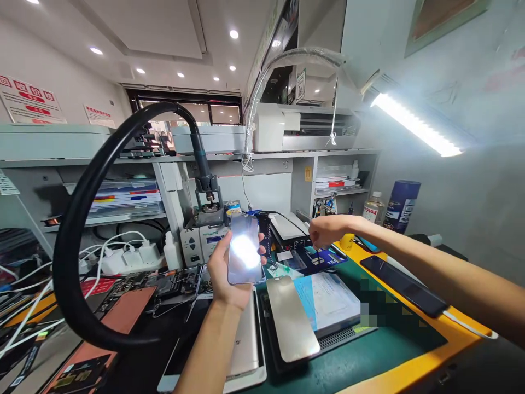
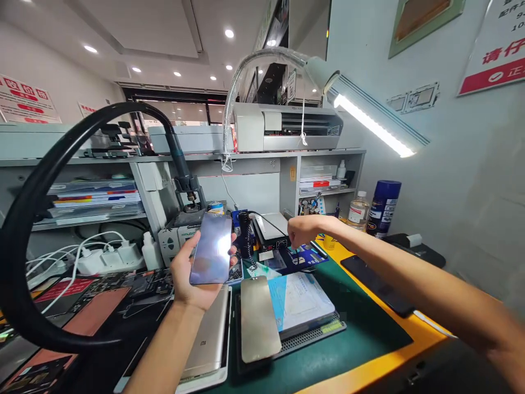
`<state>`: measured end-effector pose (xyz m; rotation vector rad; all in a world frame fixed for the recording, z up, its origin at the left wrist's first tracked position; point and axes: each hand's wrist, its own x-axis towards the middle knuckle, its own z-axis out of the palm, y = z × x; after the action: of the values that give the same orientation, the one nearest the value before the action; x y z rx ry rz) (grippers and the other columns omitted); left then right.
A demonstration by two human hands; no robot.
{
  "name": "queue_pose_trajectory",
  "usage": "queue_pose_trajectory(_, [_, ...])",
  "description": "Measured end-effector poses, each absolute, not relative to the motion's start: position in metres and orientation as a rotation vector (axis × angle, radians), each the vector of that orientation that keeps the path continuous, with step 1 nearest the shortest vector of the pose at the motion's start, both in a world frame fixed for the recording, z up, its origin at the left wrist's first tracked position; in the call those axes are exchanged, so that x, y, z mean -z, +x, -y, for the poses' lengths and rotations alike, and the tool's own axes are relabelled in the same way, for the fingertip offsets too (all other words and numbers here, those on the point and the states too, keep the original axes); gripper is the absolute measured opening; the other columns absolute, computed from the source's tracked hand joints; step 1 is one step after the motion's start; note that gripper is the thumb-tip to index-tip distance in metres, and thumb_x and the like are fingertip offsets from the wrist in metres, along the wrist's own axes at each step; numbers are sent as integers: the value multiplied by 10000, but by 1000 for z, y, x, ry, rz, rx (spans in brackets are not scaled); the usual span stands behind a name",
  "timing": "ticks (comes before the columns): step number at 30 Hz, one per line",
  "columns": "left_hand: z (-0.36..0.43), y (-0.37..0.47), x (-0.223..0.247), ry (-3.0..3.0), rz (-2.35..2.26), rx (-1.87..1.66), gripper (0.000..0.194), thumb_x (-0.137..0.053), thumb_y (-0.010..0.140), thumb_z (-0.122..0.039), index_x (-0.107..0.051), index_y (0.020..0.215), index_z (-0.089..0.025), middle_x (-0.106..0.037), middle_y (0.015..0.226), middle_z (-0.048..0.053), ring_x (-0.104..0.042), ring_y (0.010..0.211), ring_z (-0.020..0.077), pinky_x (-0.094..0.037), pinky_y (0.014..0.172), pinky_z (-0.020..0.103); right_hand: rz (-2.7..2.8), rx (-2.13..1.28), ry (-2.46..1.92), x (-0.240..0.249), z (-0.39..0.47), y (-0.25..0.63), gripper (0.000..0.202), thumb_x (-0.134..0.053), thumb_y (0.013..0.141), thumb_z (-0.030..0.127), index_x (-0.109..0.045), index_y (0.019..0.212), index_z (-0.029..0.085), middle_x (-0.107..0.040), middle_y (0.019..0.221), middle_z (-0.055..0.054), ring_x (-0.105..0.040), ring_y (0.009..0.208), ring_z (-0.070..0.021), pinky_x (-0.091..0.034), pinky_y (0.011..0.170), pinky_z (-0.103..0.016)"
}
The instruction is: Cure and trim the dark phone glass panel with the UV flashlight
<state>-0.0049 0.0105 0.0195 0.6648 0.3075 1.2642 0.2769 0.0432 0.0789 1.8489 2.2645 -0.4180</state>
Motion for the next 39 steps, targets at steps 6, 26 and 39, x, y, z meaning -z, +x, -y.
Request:
queue_pose_trajectory(6, [3,12,-20,640,-362,-1141,487,-517,925,-359,-600,1284,-41,-726,1027,241,-679,686,265,-561,555,371,-2246,644,1976,-35,-30,323,295,-633,995,378,-648,1160,133,-672,1098,-61,-677,922,-196,-590,805,-367])
queue_pose_trajectory(26, [6,23,-11,511,-611,-1047,640,-611,782,-434,-614,1342,-125,-714,1078,227,-663,716,304,-586,552,427,-2282,1433,1871,-1,-10,353,581,-701,747,726,-661,794,148,-698,790,-37,-647,660,-133,-434,469,-185])
queue_pose_trajectory(39, [8,23,-11,525,-603,-1050,627,-616,795,-441,-595,1355,-159,-720,1067,216,-675,727,327,-585,540,440,-2321,1086,2044,3,-19,379,262,-645,990,353,-656,1129,132,-674,1102,-66,-674,940,-192,-588,818,-369])
